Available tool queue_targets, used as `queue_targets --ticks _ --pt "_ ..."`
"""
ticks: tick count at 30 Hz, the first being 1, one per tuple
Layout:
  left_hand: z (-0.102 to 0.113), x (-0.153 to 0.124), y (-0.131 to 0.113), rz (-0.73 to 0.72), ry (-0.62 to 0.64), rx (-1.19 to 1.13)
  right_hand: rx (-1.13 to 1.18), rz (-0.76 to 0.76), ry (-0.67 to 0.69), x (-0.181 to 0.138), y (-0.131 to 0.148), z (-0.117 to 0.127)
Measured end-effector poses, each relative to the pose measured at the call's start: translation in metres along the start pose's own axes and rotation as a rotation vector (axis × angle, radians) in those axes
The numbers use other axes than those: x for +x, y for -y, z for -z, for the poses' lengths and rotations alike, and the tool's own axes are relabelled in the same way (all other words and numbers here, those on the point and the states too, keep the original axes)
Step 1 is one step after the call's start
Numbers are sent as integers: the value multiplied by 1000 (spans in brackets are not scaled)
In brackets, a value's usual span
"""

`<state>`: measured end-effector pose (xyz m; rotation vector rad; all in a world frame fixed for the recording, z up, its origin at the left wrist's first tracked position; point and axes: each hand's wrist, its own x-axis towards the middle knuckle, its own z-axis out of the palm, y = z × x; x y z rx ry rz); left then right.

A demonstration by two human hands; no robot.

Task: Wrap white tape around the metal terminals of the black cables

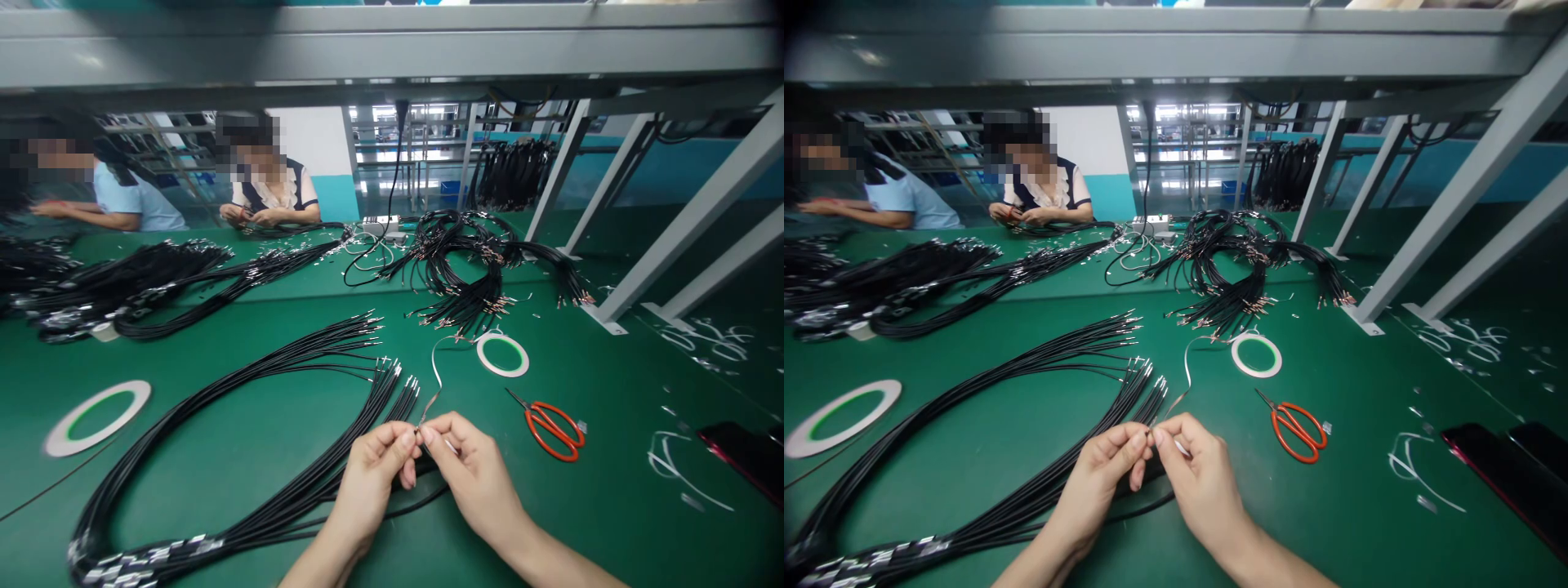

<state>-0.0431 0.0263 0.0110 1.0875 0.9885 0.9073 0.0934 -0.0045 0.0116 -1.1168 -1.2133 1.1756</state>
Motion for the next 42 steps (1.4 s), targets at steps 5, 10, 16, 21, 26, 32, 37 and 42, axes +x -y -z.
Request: queue_targets --ticks 5,10,16,21,26,32,37,42 --pt "2 1 2 -24 30 16 32 -21 -5 -1 2 0" --pt "3 0 2 -70 53 56 106 -83 -65 5 -6 -2" --pt "1 0 6 -163 33 188 240 -208 -251 22 -24 14" --pt "-2 1 14 -137 19 253 267 -176 -267 24 -26 25" --pt "-5 -2 16 -220 -105 388 216 -166 -263 19 -19 22" --pt "-9 -8 13 -517 -176 544 130 -164 -274 11 -1 19" --pt "-8 -8 14 -612 -170 618 189 -220 -221 7 3 20" --pt "-6 -9 16 -650 -178 713 274 -276 -124 7 3 19"
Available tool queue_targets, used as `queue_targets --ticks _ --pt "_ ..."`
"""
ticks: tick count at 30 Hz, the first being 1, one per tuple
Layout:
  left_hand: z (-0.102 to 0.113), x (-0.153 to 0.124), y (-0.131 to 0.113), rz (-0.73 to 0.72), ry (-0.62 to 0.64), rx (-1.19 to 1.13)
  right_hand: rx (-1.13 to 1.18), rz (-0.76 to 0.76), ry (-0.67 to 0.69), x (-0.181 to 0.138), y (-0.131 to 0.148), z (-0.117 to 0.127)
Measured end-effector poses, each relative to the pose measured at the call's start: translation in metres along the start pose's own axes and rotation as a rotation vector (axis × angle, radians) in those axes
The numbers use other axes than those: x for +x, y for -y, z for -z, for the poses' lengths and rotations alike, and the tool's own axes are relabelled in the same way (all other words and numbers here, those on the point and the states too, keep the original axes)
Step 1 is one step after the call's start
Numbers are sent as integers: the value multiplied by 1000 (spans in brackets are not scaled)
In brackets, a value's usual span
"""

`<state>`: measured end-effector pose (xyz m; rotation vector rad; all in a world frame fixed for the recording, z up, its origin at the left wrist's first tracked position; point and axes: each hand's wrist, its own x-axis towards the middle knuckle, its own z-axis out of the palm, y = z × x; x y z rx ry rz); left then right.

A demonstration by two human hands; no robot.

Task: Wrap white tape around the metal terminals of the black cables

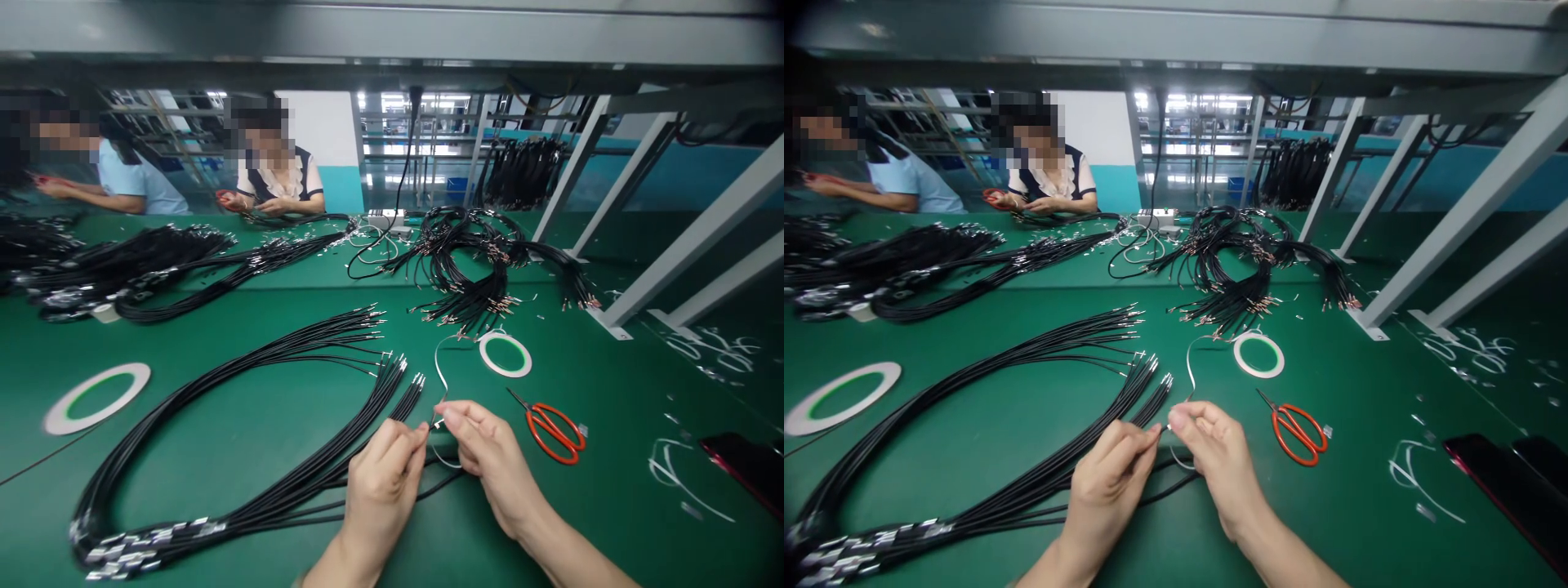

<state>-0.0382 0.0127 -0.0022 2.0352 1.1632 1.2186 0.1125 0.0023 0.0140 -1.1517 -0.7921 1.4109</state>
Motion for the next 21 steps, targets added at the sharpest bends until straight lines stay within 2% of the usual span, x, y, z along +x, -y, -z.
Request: queue_targets --ticks 4,11,15,18,21 --pt "2 0 -2 -4 7 39 19 -54 54 2 -1 -1" --pt "2 -2 1 -66 68 194 -27 -28 42 3 -4 0" --pt "1 -2 1 -65 63 148 -51 -22 32 5 -7 -1" --pt "1 2 -3 50 17 5 -115 74 61 8 -8 -1" --pt "4 8 -8 333 37 -197 -189 188 131 11 -12 3"
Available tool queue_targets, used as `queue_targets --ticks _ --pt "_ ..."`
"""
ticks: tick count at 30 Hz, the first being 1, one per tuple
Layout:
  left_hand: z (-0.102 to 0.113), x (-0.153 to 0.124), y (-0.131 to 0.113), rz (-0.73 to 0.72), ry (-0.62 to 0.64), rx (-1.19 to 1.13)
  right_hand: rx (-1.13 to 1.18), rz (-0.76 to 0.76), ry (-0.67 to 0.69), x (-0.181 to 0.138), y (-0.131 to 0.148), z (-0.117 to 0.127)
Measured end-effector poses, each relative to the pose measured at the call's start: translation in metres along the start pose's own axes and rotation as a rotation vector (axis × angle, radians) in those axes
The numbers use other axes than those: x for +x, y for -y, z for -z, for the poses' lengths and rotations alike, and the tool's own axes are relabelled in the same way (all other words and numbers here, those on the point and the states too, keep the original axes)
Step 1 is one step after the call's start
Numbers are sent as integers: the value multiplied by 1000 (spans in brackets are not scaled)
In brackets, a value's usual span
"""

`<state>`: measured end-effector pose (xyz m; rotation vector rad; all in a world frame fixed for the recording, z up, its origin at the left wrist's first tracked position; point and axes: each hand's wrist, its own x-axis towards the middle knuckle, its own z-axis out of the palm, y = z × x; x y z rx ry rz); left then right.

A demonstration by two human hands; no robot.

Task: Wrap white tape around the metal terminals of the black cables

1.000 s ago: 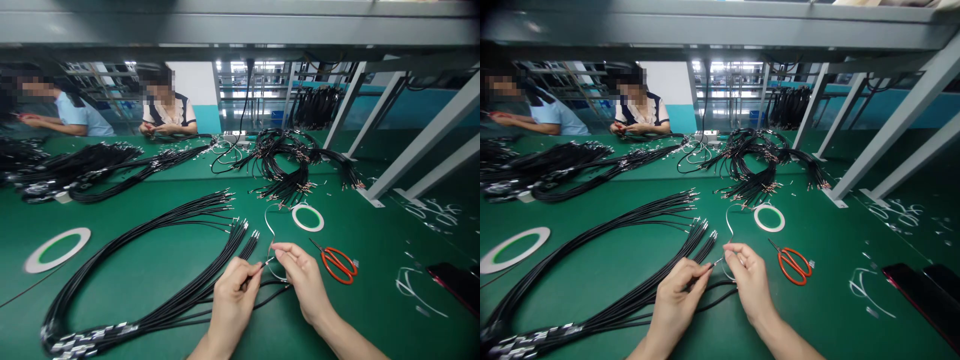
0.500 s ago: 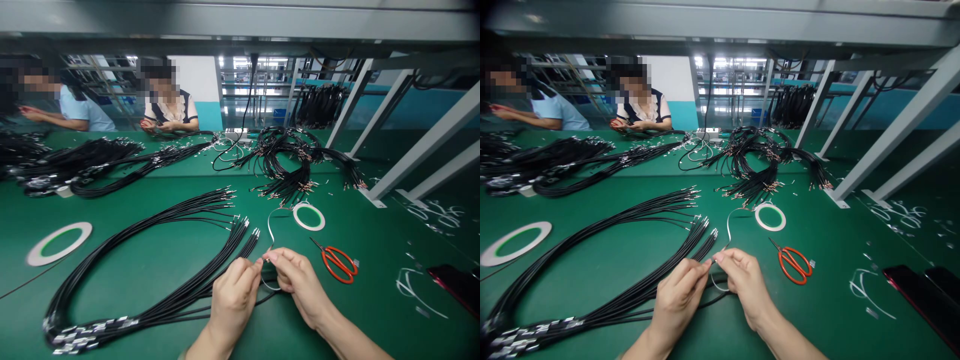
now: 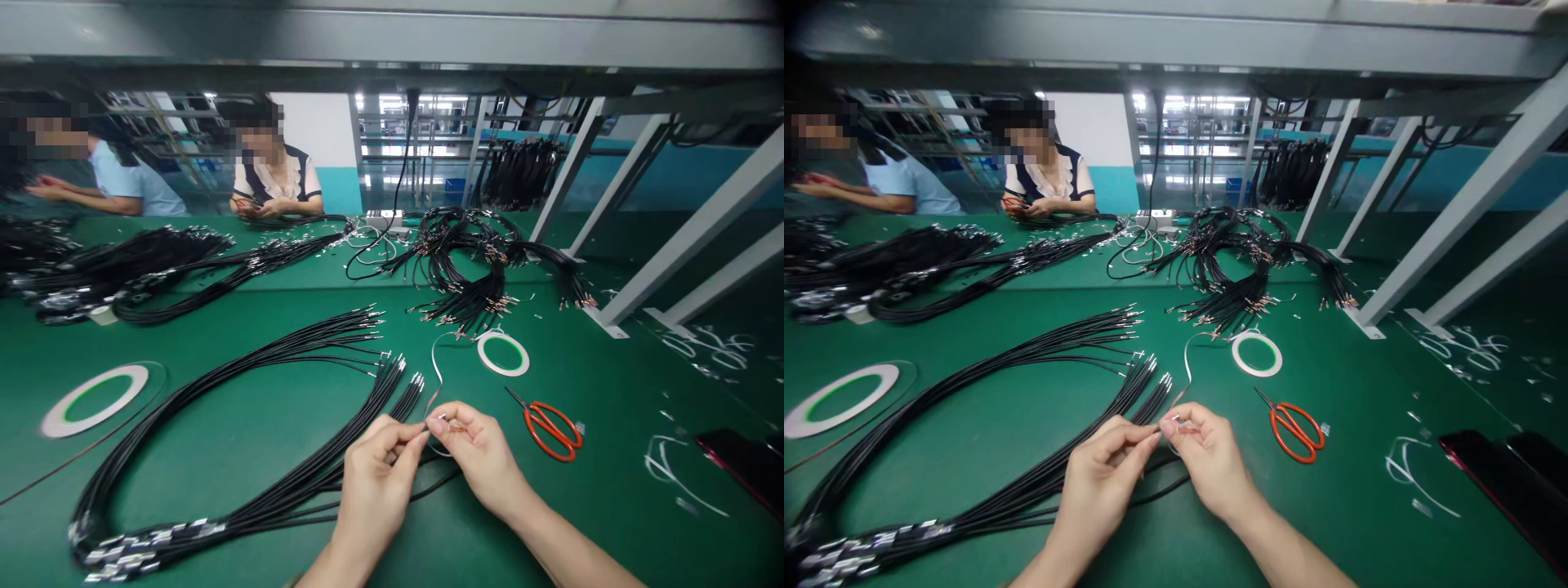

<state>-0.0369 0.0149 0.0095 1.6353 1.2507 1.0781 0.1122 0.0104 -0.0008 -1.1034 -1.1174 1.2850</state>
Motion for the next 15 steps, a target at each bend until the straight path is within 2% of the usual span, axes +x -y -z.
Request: queue_targets --ticks 3,5,11,15 --pt "5 4 -5 303 80 -185 -42 36 60 1 -6 6" --pt "7 6 -8 385 97 -246 -55 18 90 2 -8 10" --pt "9 6 -10 413 102 -272 9 -25 136 -1 0 9" --pt "7 6 -8 406 135 -265 24 -46 101 -1 3 3"
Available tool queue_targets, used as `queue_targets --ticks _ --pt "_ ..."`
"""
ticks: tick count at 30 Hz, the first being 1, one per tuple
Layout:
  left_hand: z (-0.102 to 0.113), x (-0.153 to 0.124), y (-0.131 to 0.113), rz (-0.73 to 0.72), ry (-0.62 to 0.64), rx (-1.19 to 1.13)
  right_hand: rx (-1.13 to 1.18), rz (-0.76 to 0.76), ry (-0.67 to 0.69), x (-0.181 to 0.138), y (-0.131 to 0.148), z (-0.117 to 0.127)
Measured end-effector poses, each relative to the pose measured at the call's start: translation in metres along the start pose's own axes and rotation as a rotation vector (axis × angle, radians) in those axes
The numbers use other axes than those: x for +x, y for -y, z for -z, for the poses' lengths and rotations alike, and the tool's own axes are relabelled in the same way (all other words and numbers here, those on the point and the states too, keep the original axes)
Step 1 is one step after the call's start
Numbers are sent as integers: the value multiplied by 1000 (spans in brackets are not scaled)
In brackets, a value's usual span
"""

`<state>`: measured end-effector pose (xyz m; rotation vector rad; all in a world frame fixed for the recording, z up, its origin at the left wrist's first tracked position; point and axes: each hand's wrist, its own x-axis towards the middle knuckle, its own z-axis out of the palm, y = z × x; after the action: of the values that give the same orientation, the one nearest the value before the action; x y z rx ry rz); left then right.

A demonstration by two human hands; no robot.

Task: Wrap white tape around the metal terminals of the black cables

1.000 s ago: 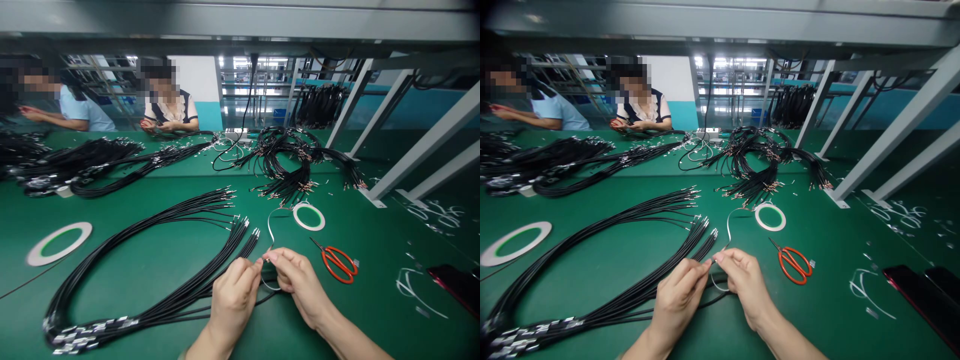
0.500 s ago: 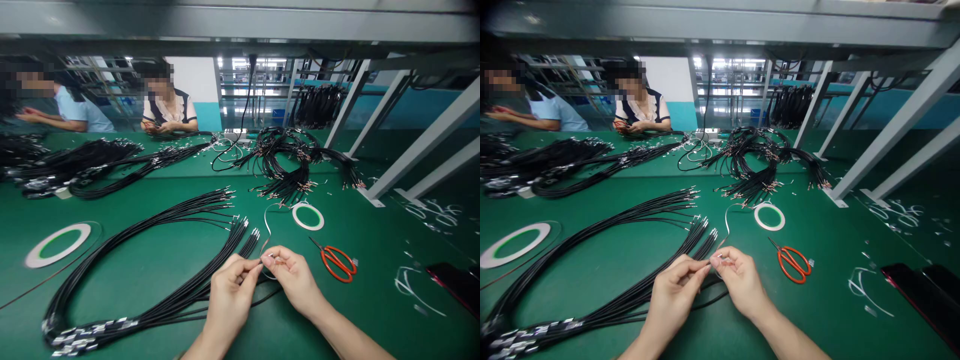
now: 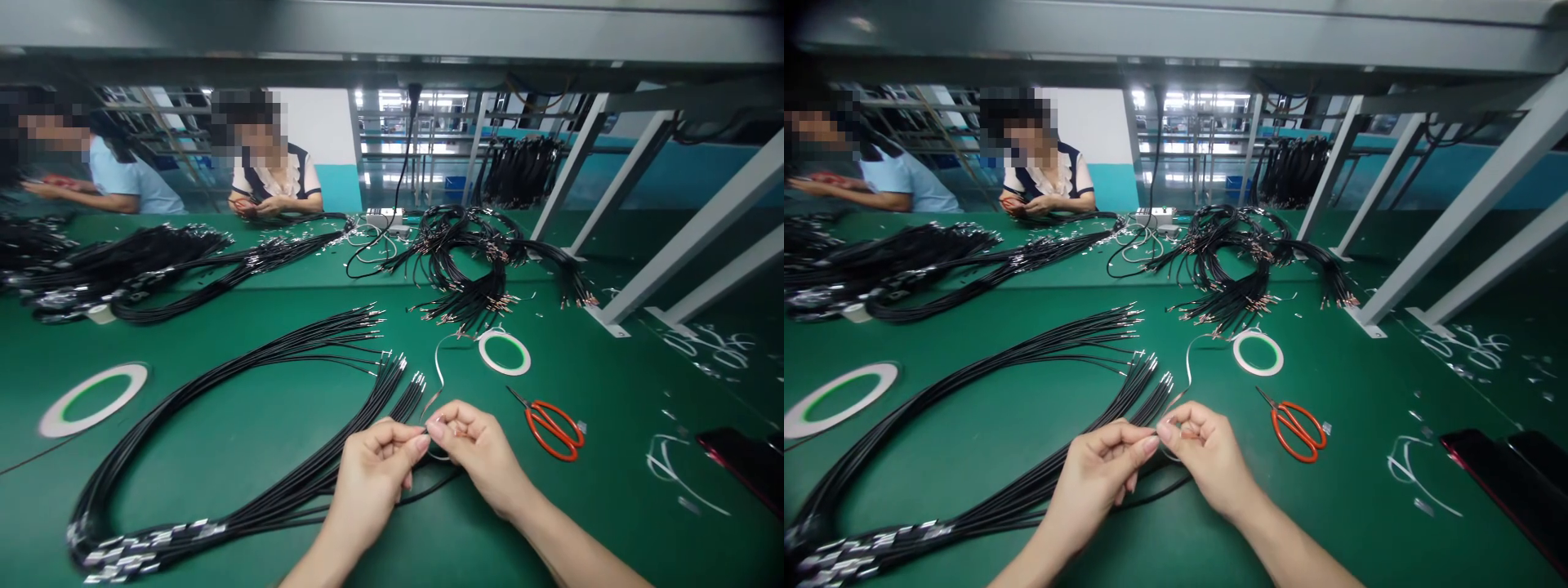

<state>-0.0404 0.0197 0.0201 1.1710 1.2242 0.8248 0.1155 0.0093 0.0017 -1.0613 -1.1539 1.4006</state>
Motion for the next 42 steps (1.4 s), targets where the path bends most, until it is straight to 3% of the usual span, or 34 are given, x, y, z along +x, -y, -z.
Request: queue_targets --ticks 4,7,10,13,19,21,24,26,28,36,42 --pt "1 2 2 -49 70 48 44 -29 -31 4 1 7" --pt "1 1 4 -206 88 196 122 -14 -117 8 3 21" --pt "-3 -1 10 -348 102 436 36 38 -208 12 2 33" --pt "-10 -5 19 -391 157 563 -78 118 -236 14 0 35" --pt "-17 -14 24 -250 625 476 -86 102 -141 8 0 22" --pt "-14 -11 20 -236 549 381 -72 61 -115 5 0 17" --pt "-8 -1 17 -275 107 205 -69 22 -70 0 -1 11" --pt "-4 6 17 -266 -68 61 -98 23 -46 -2 -2 8" --pt "-2 10 18 -225 -89 -60 -124 47 -44 -5 -3 5" --pt "-11 6 18 -26 23 -339 -70 63 -55 -10 -9 -10" --pt "-10 6 17 4 -53 -382 -176 104 -111 -12 -11 -10"
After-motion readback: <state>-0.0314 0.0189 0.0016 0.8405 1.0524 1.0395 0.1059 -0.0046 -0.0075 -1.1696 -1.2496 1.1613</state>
